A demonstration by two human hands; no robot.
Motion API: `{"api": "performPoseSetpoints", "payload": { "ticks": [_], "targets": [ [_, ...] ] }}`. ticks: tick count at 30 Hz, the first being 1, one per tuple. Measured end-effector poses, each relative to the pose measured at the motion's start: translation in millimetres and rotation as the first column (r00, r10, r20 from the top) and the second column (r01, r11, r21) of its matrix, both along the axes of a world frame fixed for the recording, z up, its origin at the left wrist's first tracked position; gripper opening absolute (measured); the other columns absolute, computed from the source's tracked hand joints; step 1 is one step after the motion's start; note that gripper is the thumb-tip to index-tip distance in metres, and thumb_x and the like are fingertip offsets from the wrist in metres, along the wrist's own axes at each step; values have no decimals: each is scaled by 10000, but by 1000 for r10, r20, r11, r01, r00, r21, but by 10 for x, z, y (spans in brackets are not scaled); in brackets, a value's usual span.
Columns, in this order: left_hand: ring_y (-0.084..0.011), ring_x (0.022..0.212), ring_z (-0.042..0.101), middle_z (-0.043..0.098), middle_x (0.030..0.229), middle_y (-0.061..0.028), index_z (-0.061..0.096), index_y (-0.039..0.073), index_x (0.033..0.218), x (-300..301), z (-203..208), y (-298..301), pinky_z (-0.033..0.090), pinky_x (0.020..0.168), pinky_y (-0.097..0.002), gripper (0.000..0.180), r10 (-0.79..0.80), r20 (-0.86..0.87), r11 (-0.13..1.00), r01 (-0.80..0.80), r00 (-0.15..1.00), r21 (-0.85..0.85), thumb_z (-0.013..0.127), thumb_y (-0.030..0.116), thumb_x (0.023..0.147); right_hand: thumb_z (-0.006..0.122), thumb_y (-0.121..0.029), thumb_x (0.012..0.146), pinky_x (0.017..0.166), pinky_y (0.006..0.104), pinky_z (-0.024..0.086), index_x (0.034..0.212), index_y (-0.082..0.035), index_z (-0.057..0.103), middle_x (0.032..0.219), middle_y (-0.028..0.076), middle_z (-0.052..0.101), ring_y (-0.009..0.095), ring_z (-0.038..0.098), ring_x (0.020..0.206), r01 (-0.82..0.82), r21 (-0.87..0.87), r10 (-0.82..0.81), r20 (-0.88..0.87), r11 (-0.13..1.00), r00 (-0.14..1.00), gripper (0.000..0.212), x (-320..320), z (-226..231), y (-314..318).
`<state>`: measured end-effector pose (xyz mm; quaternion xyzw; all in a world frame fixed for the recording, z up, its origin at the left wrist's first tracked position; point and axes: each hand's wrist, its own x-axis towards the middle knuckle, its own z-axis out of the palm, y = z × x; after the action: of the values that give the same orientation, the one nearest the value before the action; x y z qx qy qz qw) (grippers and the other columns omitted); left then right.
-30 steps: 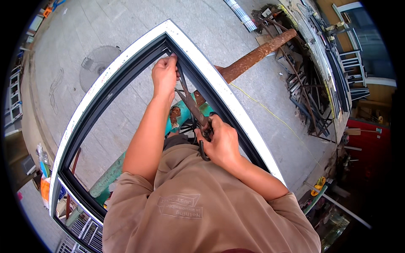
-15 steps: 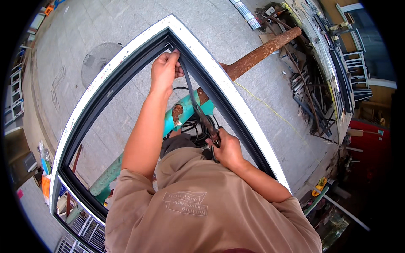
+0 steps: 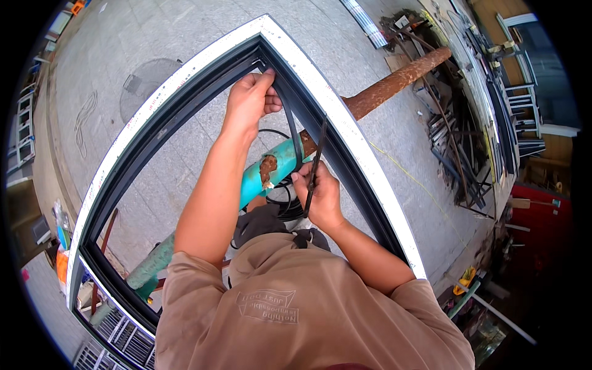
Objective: The person presses a black rubber seal into the channel of a white window frame by hand and trims the ends using scissors.
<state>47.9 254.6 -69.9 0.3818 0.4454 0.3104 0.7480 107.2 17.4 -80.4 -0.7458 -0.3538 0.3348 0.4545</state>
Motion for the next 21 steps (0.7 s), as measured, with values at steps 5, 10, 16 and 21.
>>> {"api": "performPoseSetpoints", "payload": {
  "ticks": [5,10,16,21],
  "targets": [
    [-117,654,618,577,795,11,588,109,910,-1,-2,30,538,608,-264,269,-36,-25,999,36,999,10,690,318,1047,781,-138,958,593,275,461,963,-12,615,710,33,643,77,540,634,87,56,-78,-159,995,984,209,-62,-137,-319],
    [-150,611,645,641,755,-45,585,69,845,9,-42,67,561,571,-270,326,-34,-18,997,35,999,71,689,302,1047,788,-136,942,569,279,468,961,-20,622,718,41,677,70,556,611,26,2,-26,-19,1000,999,204,-12,132,-855],
    [-160,623,656,635,775,-52,562,77,847,21,-96,93,568,542,-282,308,0,21,997,-2,1000,77,701,271,1041,777,-119,875,619,325,527,1002,-21,641,796,109,734,158,669,628,-39,-237,71,128,971,989,210,155,545,-1175],
    [-153,646,666,628,800,-31,575,80,873,5,-175,155,586,557,-278,282,-13,31,999,12,999,45,728,262,1024,752,-66,848,655,349,547,1004,-11,628,803,119,734,191,713,687,-69,-297,93,69,952,993,207,108,539,-1290]
  ]
}}
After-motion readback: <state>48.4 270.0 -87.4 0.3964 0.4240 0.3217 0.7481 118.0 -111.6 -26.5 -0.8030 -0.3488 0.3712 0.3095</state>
